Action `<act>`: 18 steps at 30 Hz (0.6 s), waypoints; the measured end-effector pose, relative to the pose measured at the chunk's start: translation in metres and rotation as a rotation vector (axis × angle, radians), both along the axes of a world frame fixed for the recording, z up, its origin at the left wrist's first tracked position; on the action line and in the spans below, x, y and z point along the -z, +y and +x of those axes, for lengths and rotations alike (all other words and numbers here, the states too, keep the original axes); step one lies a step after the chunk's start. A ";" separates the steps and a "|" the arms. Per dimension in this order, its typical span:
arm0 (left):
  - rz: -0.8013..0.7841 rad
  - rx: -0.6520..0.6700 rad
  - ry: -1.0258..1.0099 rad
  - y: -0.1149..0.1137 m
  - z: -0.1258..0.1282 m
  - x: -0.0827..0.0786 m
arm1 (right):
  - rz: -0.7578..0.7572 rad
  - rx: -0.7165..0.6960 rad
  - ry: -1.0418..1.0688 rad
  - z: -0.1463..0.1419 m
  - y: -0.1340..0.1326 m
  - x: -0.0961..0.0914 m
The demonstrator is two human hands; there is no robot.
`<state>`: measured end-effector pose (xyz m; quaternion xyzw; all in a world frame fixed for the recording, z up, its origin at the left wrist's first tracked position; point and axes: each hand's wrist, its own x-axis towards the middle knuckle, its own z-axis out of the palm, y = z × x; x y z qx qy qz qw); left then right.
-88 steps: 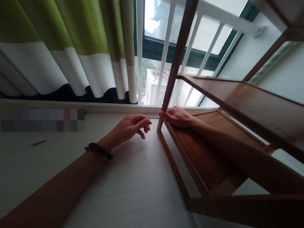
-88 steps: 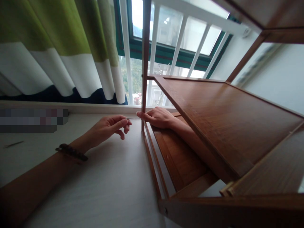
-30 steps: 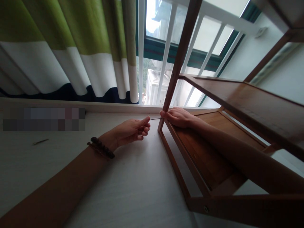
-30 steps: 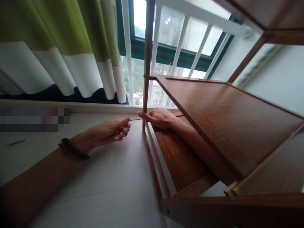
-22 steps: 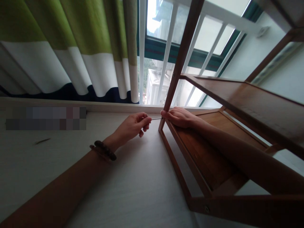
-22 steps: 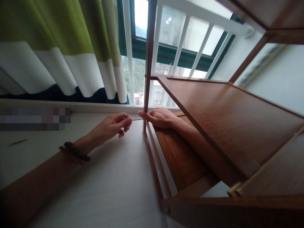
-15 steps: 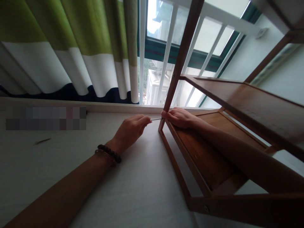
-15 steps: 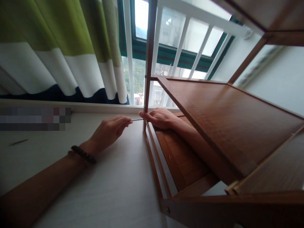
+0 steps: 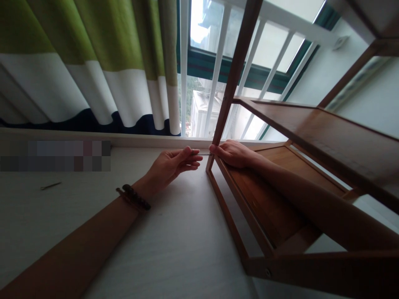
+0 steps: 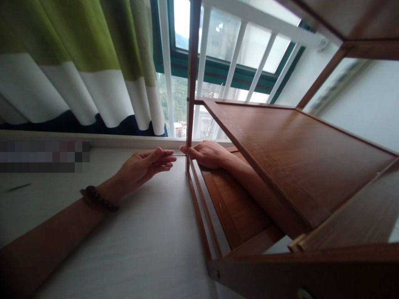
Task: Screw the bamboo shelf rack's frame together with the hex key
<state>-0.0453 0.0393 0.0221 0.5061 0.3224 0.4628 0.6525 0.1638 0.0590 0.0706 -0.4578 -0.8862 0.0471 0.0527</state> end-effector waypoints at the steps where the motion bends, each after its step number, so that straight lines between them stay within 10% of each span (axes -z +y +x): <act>1: -0.036 0.016 -0.028 0.001 0.000 0.000 | 0.002 0.001 0.000 0.000 0.000 0.000; 12: -0.243 0.249 0.066 0.001 -0.012 -0.011 | -0.009 0.005 0.018 -0.001 -0.002 -0.001; 18: 0.235 0.074 0.414 -0.001 -0.012 -0.005 | -0.020 0.019 0.023 -0.002 -0.003 -0.001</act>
